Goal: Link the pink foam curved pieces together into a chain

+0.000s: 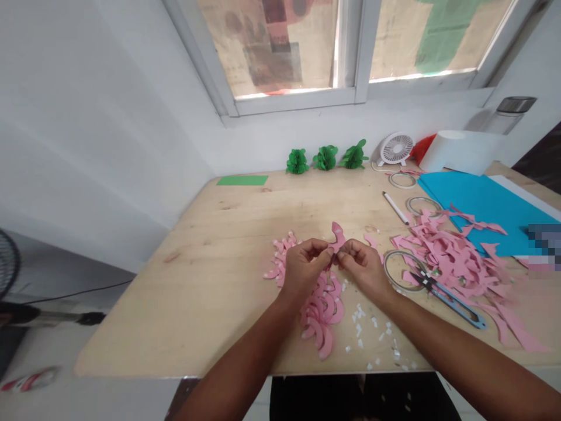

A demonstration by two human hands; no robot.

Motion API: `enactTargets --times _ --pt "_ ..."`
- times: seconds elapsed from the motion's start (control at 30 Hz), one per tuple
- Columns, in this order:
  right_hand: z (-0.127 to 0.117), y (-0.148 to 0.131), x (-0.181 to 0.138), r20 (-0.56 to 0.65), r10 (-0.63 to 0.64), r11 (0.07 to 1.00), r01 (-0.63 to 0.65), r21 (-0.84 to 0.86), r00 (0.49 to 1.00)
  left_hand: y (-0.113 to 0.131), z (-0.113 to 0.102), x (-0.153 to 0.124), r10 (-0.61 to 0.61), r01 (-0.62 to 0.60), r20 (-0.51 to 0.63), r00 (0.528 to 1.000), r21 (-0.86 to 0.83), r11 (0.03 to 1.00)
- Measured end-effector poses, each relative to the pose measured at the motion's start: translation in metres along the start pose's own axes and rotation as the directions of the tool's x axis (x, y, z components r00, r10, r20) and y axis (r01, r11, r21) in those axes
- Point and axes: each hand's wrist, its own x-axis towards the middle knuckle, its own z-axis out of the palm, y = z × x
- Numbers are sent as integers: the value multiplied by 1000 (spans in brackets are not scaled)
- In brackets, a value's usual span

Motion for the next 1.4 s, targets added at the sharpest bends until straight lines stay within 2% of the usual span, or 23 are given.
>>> enactTargets --times 0.2,0.5,0.77,1.2,1.4 --pt "1 -4 0 22 18 998 -20 56 1000 2 0 0 6 -6 13 1000 -25 1000" --pt "1 -1 0 4 14 1000 -14 26 1000 -2 0 -1 15 -14 30 999 -29 999" --pt "1 2 0 -26 13 1000 -12 14 1000 -5 0 -3 88 -90 31 996 79 993" --pt "1 -3 0 8 2 996 -2 93 1000 -3 -1 -2 75 -78 33 997 74 994" --pt "0 -2 -1 16 10 997 -11 75 1000 -3 -1 -2 81 -83 42 996 62 995"
